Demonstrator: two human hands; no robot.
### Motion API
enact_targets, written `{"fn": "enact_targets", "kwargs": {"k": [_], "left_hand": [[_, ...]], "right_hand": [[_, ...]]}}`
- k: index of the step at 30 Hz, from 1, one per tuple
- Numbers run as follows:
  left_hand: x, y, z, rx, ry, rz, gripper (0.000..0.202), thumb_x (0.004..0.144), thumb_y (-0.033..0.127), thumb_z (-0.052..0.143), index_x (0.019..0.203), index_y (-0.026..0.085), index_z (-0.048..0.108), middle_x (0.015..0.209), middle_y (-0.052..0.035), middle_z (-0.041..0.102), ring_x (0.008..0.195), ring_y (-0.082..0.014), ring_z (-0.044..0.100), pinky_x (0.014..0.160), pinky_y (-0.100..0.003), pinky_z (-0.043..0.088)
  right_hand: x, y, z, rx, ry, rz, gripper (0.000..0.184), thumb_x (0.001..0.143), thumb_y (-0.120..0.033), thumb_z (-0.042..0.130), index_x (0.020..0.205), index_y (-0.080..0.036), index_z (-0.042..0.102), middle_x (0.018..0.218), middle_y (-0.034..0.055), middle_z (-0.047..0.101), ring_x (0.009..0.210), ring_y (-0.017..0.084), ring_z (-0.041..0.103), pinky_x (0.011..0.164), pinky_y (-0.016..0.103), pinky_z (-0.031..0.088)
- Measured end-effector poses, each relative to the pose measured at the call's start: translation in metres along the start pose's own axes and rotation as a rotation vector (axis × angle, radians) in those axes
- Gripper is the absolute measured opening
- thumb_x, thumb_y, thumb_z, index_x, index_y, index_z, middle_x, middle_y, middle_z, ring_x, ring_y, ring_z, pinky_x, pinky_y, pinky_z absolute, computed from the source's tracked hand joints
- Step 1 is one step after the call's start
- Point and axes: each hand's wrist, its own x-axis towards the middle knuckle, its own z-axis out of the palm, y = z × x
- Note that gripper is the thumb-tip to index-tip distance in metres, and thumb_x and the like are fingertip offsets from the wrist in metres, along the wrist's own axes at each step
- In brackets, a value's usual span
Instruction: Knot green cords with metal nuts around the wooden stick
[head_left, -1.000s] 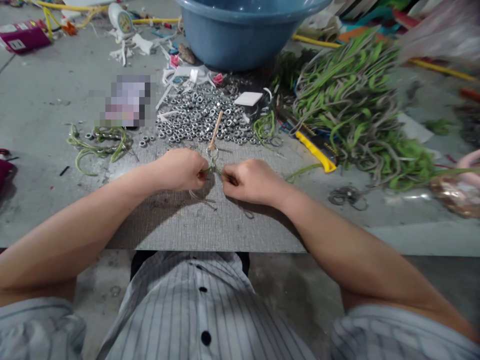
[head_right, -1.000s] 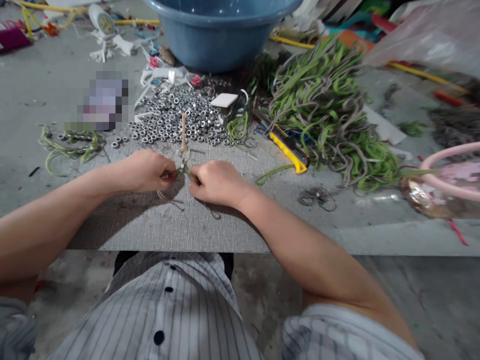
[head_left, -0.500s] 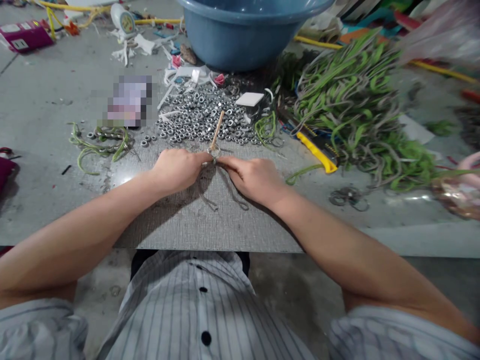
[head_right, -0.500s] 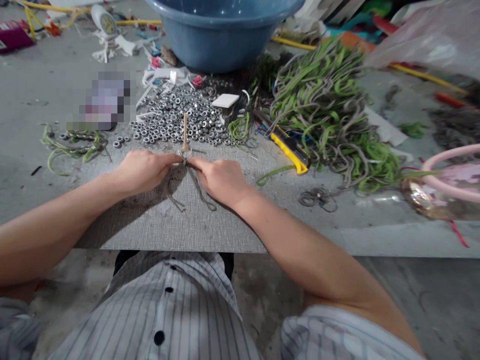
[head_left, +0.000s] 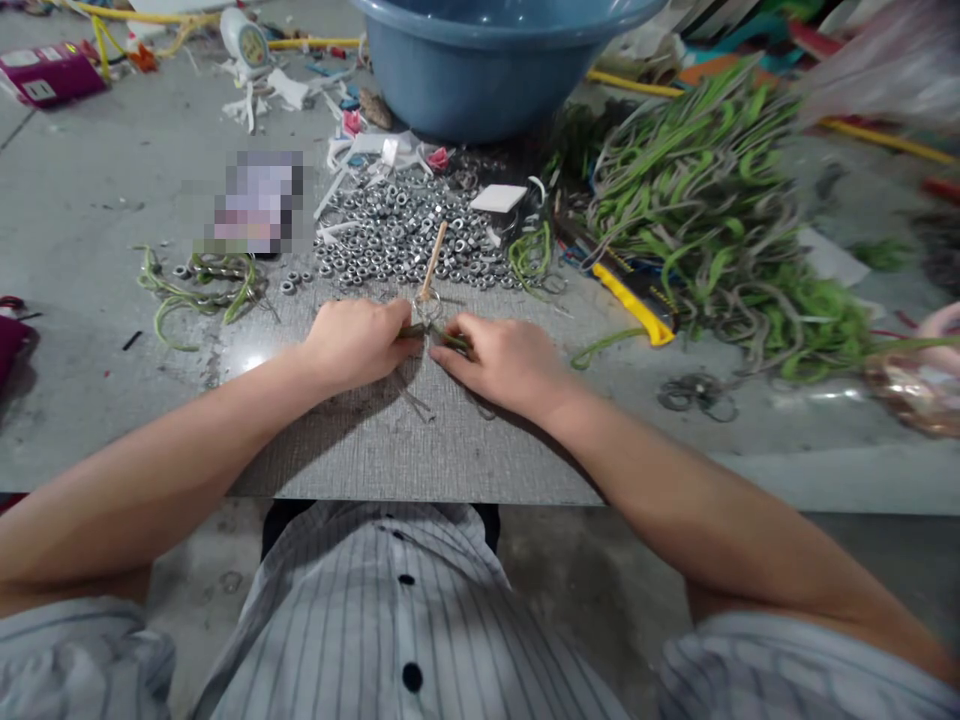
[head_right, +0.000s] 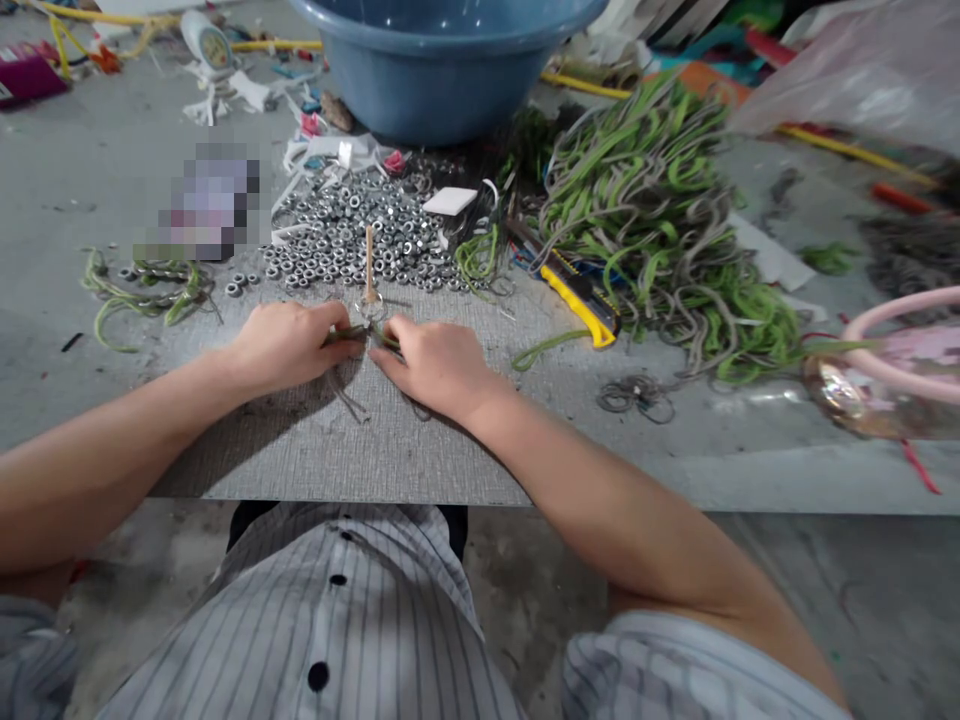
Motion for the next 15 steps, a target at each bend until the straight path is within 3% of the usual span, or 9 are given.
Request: {"fn": "enact_targets", "kwargs": {"k": [4, 15], "left_hand": [[0.001, -0.003, -0.004, 0.010, -0.041, 0.032, 0.035, 0.091, 0.035, 0.039, 0.102, 0.018, 0.068, 0.086, -0.0098, 0.071, 0.083, -0.0256, 0.067, 0.068, -0.033, 0.046], [0.004, -0.006, -0.014, 0.085, -0.160, 0.172, 0.029, 0.078, 0.027, 0.045, 0.086, 0.021, 0.072, 0.071, -0.0063, 0.067, 0.073, -0.0217, 0.063, 0.062, -0.029, 0.039]], "right_hand": [[0.001, 0.000, -0.003, 0.027, -0.023, 0.008, 0.022, 0.089, -0.032, 0.051, 0.093, -0.019, 0.069, 0.078, 0.0062, 0.072, 0.070, 0.019, 0.063, 0.058, 0.028, 0.028], [0.001, -0.002, -0.014, 0.095, -0.144, -0.015, 0.012, 0.076, -0.023, 0.055, 0.066, -0.020, 0.061, 0.060, -0.0006, 0.057, 0.057, 0.013, 0.045, 0.056, 0.026, 0.026]]}}
